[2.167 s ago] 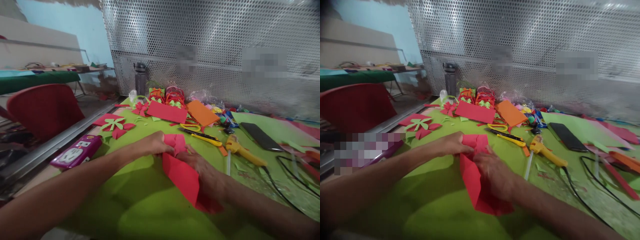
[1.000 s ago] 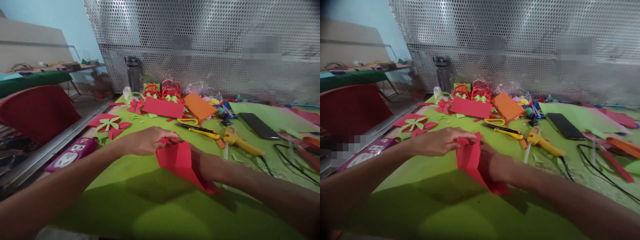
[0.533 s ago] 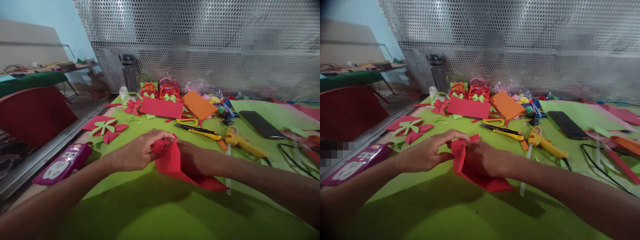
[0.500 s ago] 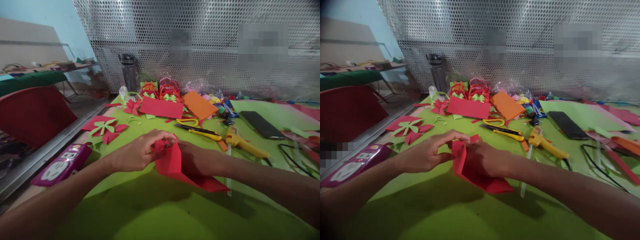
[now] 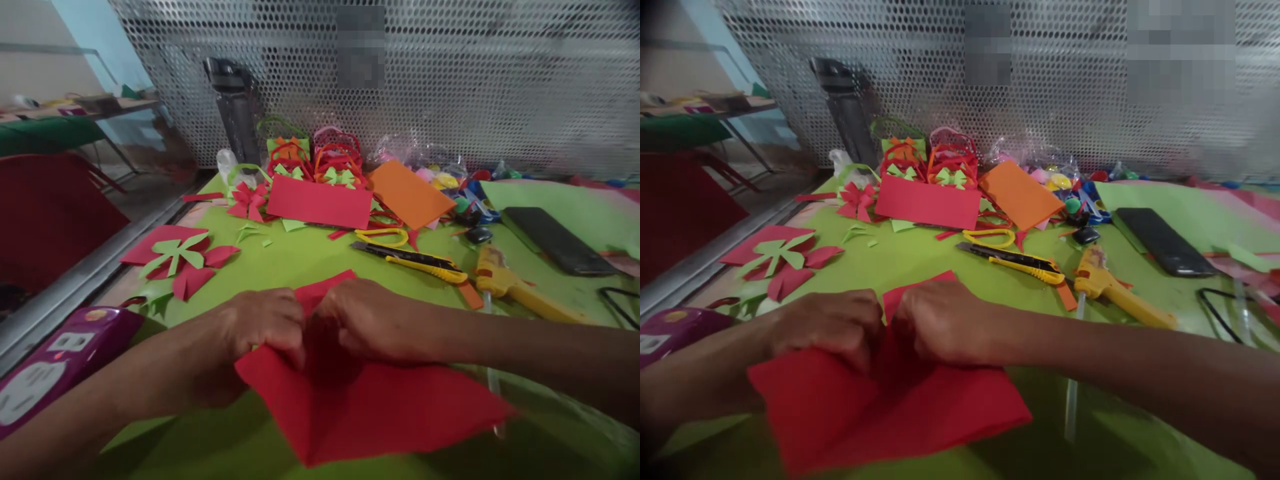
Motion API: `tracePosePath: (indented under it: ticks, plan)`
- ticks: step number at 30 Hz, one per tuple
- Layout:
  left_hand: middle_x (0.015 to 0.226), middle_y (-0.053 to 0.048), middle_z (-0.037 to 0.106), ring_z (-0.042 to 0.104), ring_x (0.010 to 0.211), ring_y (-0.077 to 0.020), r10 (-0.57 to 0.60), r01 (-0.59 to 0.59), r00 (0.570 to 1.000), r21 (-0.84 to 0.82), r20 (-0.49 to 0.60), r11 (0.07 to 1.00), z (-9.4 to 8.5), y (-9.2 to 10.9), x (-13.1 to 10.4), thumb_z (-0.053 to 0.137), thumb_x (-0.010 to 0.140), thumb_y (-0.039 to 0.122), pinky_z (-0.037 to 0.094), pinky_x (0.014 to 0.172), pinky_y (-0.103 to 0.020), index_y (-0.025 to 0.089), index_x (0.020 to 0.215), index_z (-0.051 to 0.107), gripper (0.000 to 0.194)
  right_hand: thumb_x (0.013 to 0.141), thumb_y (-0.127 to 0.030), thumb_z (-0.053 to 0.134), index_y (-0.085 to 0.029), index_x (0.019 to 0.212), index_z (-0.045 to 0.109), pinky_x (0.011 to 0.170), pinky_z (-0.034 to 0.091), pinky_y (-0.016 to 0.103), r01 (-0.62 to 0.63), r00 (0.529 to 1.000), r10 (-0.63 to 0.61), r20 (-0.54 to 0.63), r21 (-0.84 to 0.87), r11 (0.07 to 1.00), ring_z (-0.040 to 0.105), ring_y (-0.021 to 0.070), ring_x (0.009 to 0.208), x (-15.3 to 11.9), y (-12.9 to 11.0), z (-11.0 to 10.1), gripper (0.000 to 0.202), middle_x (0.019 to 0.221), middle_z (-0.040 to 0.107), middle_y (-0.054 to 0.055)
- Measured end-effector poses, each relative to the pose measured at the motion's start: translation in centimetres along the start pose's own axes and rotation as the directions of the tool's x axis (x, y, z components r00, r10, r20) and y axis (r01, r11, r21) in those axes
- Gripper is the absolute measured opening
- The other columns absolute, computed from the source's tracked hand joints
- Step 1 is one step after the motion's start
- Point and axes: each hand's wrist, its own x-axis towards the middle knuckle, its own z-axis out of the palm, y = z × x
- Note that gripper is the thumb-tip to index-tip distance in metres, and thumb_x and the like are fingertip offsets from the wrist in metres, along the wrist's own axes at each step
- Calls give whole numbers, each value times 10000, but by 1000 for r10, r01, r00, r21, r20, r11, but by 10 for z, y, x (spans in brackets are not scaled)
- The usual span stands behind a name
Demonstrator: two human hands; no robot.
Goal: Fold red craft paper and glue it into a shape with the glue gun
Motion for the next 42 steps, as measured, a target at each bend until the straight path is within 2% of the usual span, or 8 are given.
tracePosePath:
  ticks: [4, 8, 17, 26, 33, 36, 40, 42]
  plan:
    - [731, -56, 607, 541, 737, -162, 55, -53, 998, 75, -33, 996, 1, -16, -3, 402, 903, 344, 414, 687, -264, 233, 739, 624, 298, 644, -106, 510, -176, 713, 634, 482, 255, 220, 1, 999, -3, -42, -58, 998, 477, 105, 559, 10, 4, 1, 158, 646, 623, -8]
    - [779, -50, 626, 545, 761, -160, 54, -49, 998, 143, -32, 988, 1, -27, -8, 416, 904, 340, 412, 713, -263, 268, 786, 644, 267, 661, -195, 583, -196, 733, 651, 460, 231, 225, -44, 999, 42, -17, -120, 992, 514, 123, 578, 20, 6, 2, 98, 683, 644, 0]
    - [845, -13, 626, 553, 776, -137, 25, -23, 1000, 247, -4, 969, 1, -24, -11, 478, 864, 251, 394, 682, -218, 276, 809, 657, 190, 689, -239, 627, -199, 789, 633, 497, 269, 251, -131, 982, 157, 106, -216, 968, 586, 179, 718, 25, -6, -9, 108, 792, 661, 17]
    - [797, -13, 655, 571, 745, -137, 16, -5, 999, 234, -45, 972, 1, -24, -8, 443, 894, 346, 394, 670, -230, 266, 747, 668, 281, 747, -183, 552, -156, 784, 636, 506, 320, 264, -92, 978, 144, 148, -311, 946, 610, 207, 743, 29, -12, -7, 95, 823, 674, 69]
    - [773, 2, 636, 567, 731, -136, -31, 48, 996, 216, -79, 975, 4, -20, -7, 551, 790, 277, 369, 647, -232, 273, 737, 671, 131, 774, -163, 529, -146, 766, 622, 531, 322, 272, -72, 977, 134, 166, -334, 940, 596, 193, 718, 28, -16, -9, 95, 830, 668, 73]
    - [773, -18, 636, 564, 723, -148, -10, 25, 997, 192, -77, 981, 2, -14, -6, 560, 769, 264, 383, 648, -248, 249, 732, 655, 103, 759, -170, 540, -149, 775, 617, 528, 303, 269, -77, 977, 133, 163, -314, 946, 584, 187, 730, 28, -15, -9, 82, 831, 661, 68]
    - [844, -61, 642, 563, 819, -180, -44, 44, 999, 111, -7, 993, -2, -7, -3, 519, 775, 153, 422, 751, -281, 224, 752, 624, 128, 737, -205, 569, -151, 833, 609, 539, 287, 265, -58, 992, 86, 94, -271, 961, 563, 177, 752, 28, -7, -7, 117, 829, 649, 55]
    - [825, -66, 643, 561, 818, -182, 21, -20, 1000, 66, -19, 998, -1, -7, -1, 533, 752, 135, 429, 776, -288, 208, 728, 606, 106, 731, -230, 582, -149, 838, 606, 538, 288, 258, -54, 994, 75, 78, -245, 968, 552, 166, 727, 28, -5, -7, 136, 811, 644, 48]
